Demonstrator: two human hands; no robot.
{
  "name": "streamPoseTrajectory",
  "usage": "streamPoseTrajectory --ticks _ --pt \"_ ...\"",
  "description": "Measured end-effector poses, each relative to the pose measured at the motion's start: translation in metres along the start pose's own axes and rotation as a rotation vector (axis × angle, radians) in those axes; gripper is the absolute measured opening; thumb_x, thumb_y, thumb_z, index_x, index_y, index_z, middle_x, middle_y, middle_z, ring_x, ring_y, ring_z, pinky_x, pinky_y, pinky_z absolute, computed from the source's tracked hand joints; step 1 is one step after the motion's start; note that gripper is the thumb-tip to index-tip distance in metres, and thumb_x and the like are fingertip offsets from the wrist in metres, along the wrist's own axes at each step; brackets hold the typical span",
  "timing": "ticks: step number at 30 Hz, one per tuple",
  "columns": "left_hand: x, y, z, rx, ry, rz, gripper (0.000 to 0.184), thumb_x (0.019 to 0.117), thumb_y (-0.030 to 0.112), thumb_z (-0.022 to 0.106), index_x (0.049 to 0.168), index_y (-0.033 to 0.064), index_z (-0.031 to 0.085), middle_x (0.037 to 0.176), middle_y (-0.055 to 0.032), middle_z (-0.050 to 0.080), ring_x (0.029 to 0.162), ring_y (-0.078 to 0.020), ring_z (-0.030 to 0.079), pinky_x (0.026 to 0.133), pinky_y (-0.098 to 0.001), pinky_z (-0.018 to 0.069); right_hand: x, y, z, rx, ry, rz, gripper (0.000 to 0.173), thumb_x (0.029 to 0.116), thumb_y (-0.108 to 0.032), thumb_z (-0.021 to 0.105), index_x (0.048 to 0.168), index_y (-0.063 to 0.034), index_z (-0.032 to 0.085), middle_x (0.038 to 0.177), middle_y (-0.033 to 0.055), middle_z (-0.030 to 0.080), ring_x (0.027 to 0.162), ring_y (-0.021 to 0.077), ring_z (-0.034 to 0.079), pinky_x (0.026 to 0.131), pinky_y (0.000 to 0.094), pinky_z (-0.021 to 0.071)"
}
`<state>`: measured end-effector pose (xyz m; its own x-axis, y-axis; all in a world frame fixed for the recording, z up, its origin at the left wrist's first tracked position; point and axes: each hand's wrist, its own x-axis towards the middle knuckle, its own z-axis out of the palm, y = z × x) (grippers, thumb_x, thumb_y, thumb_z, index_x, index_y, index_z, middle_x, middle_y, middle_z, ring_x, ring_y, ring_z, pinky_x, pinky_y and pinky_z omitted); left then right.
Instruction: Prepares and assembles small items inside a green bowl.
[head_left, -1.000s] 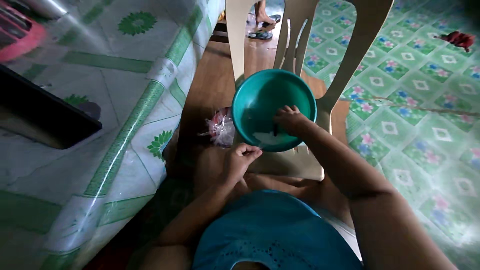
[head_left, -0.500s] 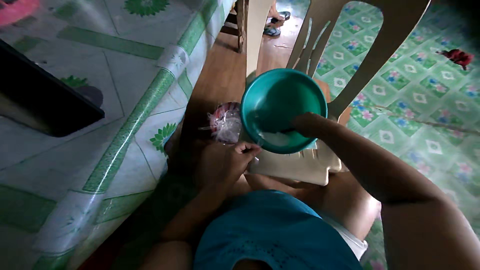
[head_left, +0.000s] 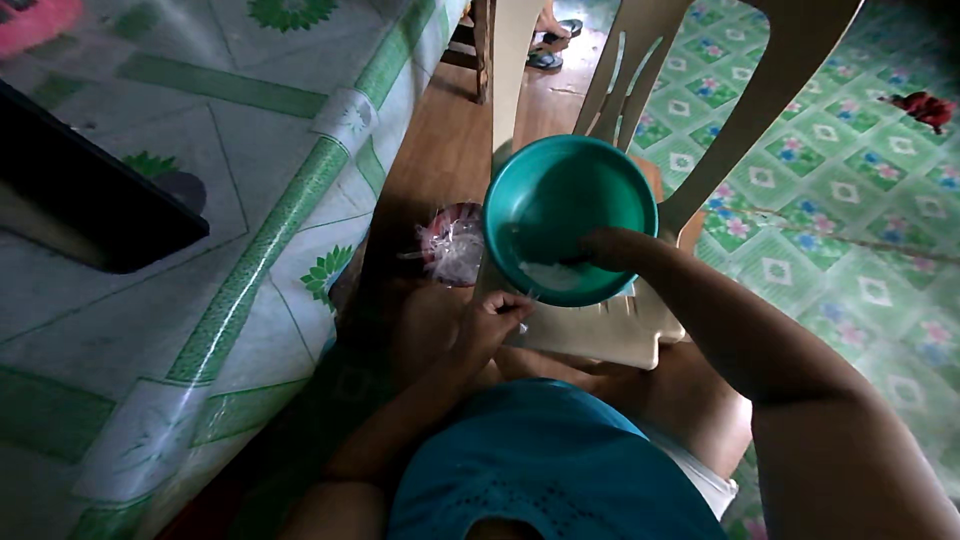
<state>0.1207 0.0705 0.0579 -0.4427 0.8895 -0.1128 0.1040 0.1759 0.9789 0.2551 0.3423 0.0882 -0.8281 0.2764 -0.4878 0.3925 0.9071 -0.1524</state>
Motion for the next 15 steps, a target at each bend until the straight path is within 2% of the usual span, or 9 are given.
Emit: streamPoseTrajectory --ticks 3,5,8,12,15 --pt "0.001 -0.001 0.002 0.009 -0.015 0.006 0.014 0.0913 0.019 0.077 0.097 0.0059 0.077 0.091 -0.0001 0.074 0.085 -0.0034 0.069 0.081 -0.0219 0.0573 -0.001 0.001 0.005 -0.048 0.059 0.014 0.019 0.0973 -0.001 0.062 0.114 -0.0005 0.07 0.116 0.0218 0.069 0.112 0.0425 0.066 0.095 0.0639 0.0519" --pt "0.001 -0.001 0.003 -0.008 -0.021 0.034 0.013 0.091 0.018 0.077 0.096 0.0052 0.077 0.089 -0.0002 0.074 0.083 -0.0032 0.069 0.079 -0.0216 0.0575 0.0 0.003 0.007 -0.068 0.054 0.019 0.023 0.0969 0.002 0.061 0.118 -0.0016 0.069 0.117 0.0224 0.07 0.112 0.044 0.067 0.094 0.0665 0.0515" --pt "0.001 -0.001 0.005 -0.026 -0.021 0.03 0.013 0.0911 0.018 0.078 0.096 0.0054 0.077 0.089 -0.0003 0.074 0.083 -0.0037 0.069 0.079 -0.0217 0.0577 0.008 0.01 0.01 -0.026 0.009 -0.016 0.034 0.0937 0.009 0.06 0.125 -0.0018 0.068 0.123 0.0224 0.068 0.118 0.0433 0.064 0.101 0.0647 0.0492" --pt "0.0 0.0 0.004 -0.016 -0.02 0.026 0.013 0.0912 0.017 0.077 0.096 0.0053 0.077 0.089 -0.0001 0.074 0.083 -0.0029 0.068 0.078 -0.0207 0.0574 0.01 0.011 0.004 0.105 -0.035 0.069 0.03 0.1039 -0.001 0.051 0.131 -0.0034 0.065 0.13 0.0212 0.066 0.123 0.0417 0.062 0.105 0.0625 0.046" --pt "0.0 -0.002 0.004 -0.014 -0.025 0.019 0.014 0.0913 0.018 0.077 0.097 0.0053 0.077 0.09 0.0 0.074 0.084 -0.0028 0.068 0.079 -0.0211 0.0572 0.011 0.01 -0.001 0.178 -0.018 0.142 0.029 0.1045 -0.004 0.051 0.128 -0.0024 0.067 0.129 0.0228 0.066 0.124 0.0426 0.061 0.107 0.0631 0.0441"
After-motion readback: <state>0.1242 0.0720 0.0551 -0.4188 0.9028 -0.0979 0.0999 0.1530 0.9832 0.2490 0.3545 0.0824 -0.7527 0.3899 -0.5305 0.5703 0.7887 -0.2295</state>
